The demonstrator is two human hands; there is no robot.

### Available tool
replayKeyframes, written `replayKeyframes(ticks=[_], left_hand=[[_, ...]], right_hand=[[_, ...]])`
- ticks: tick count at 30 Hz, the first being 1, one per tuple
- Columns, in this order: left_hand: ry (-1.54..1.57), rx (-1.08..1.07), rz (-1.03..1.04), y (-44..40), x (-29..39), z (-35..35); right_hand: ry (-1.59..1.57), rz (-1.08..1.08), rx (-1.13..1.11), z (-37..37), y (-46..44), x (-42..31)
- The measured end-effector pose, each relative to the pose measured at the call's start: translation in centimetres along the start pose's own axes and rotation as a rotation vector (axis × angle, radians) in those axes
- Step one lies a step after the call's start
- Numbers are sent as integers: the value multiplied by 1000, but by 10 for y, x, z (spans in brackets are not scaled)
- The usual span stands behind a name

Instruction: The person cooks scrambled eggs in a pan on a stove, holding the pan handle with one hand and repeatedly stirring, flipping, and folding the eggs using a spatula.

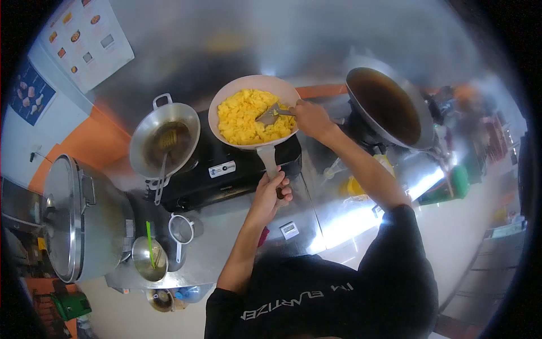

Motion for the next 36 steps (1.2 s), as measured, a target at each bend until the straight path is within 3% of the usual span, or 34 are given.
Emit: replayKeyframes(ticks=[3,6,10,12,15,18,21,24,27,30,32,36], left_hand=[[-75,34,10,4,-4,-2],[-95,-20,30,7,-14,-10],[-121,-51,41,19,-17,-12],[-115,-93,32,23,-21,-21],[-129,-74,-26,31,-22,-30],[-134,-101,-6,39,-18,-33],[-163,-62,-44,45,-18,-39],[-153,-133,-95,42,-16,-48],[-151,-98,-63,42,-13,-47],[-113,-115,-100,42,-9,-48],[-123,-97,-84,42,-11,-55],[-357,-42,-32,48,-24,-91]], right_hand=[[-68,111,-75,-35,2,-10],[-184,18,75,-41,-1,12],[-170,100,90,-101,24,-23],[-179,109,148,-92,25,-18],[-24,97,-97,-38,17,6],[18,63,-251,-40,24,-18],[-175,47,-229,-43,20,-21],[-69,20,-445,-52,6,-12],[-168,74,-442,-68,-38,-23],[-110,-149,-171,-12,-94,-5],[-152,-253,-132,30,-132,-12],[59,-230,-271,53,-170,-50]])
Point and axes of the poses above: each hand's wrist, its own y-axis away from the middle knuckle, its own z-axis out of the palm, x = y × z, the point moved 1 cm from there along -y, towards the middle knuckle, and after that the axes turned 3 degrees about -y, right-handed, at the moved point
